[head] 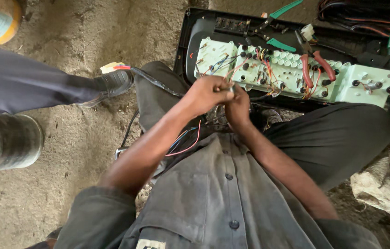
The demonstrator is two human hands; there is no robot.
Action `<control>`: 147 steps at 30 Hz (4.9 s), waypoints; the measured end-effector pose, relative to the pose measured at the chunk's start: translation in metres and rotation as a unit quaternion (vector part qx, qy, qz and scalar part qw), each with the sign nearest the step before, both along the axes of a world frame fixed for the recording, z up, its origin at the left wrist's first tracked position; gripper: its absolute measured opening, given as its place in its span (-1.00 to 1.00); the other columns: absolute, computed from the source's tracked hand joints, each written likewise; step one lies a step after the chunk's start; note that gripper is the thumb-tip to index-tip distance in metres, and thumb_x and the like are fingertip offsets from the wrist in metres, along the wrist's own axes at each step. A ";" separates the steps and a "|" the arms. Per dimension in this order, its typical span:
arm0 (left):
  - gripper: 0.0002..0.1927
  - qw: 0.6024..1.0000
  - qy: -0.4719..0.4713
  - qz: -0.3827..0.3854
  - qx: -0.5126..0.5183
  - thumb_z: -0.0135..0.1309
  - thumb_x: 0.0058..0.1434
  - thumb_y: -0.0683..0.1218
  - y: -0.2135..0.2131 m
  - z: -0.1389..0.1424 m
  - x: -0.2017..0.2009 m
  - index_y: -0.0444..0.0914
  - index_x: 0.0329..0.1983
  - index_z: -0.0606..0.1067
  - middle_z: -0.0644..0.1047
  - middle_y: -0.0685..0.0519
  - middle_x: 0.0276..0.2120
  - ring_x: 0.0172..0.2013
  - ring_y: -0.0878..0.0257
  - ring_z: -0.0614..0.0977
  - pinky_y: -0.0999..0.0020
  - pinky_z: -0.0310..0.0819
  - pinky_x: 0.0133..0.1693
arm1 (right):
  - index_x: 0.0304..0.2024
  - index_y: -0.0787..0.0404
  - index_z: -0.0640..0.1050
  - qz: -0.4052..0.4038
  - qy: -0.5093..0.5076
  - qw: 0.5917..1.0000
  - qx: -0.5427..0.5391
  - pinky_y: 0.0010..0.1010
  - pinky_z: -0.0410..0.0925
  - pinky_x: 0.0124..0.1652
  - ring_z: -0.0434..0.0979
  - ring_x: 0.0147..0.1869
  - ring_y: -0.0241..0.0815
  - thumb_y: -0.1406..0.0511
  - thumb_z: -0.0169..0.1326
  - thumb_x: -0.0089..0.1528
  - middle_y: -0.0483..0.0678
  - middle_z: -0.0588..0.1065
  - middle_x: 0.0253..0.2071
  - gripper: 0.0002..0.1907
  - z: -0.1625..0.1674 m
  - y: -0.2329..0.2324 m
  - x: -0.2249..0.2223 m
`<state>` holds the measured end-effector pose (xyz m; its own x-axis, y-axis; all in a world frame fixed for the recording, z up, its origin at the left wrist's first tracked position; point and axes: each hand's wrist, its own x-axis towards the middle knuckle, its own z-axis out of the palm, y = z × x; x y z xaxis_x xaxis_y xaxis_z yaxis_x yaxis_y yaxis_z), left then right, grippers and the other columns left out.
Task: The person sits on the floor and works on an open electronic device, twisting and connecting multiple colored wires to terminals on a circuit board. The hands manipulate the wires and components throughout the clip.
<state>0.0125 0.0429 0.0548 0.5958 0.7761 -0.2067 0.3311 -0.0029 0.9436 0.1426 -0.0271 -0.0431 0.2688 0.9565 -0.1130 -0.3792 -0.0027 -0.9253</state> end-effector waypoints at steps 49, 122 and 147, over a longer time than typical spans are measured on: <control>-0.57 0.982 -0.120 -0.009 -0.147 0.32 0.08 -0.10 0.018 -0.033 -0.016 -0.39 -0.02 0.56 0.60 -0.06 -0.18 -0.22 0.23 0.65 0.28 0.60 -0.13 | -0.19 0.35 0.63 -0.067 0.034 0.994 -0.075 -0.42 0.51 -0.31 0.59 -0.33 -0.28 0.41 0.08 0.27 -0.08 0.58 -0.34 -0.86 -0.001 0.012 -0.015; -0.68 0.946 0.064 0.122 0.295 0.37 0.05 -0.01 0.016 -0.030 0.001 -0.36 -0.38 0.57 0.59 -0.17 -0.32 -0.22 -0.08 0.60 0.08 0.47 -0.15 | -0.24 0.42 0.63 -0.016 -0.077 0.997 -0.021 -0.52 0.36 -0.31 0.51 -0.32 -0.35 0.32 0.17 0.33 -0.07 0.58 -0.35 -0.78 -0.018 0.011 -0.007; -0.67 0.959 0.223 0.109 0.133 0.18 0.22 0.11 0.040 -0.023 0.011 -0.24 -0.42 0.64 0.61 -0.16 -0.51 -0.40 -0.08 0.69 0.10 0.55 -0.26 | 0.16 0.33 0.32 -0.035 -0.274 0.956 0.104 -0.30 0.44 -0.10 0.54 -0.09 0.01 0.52 -0.07 0.32 0.13 0.50 -0.11 -0.65 -0.005 0.012 -0.013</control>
<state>0.0235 0.0825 0.0320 0.3111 0.9331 -0.1805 0.7225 -0.1088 0.6828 0.1299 -0.0155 -0.0485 0.2973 0.9207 0.2527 0.1692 0.2097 -0.9630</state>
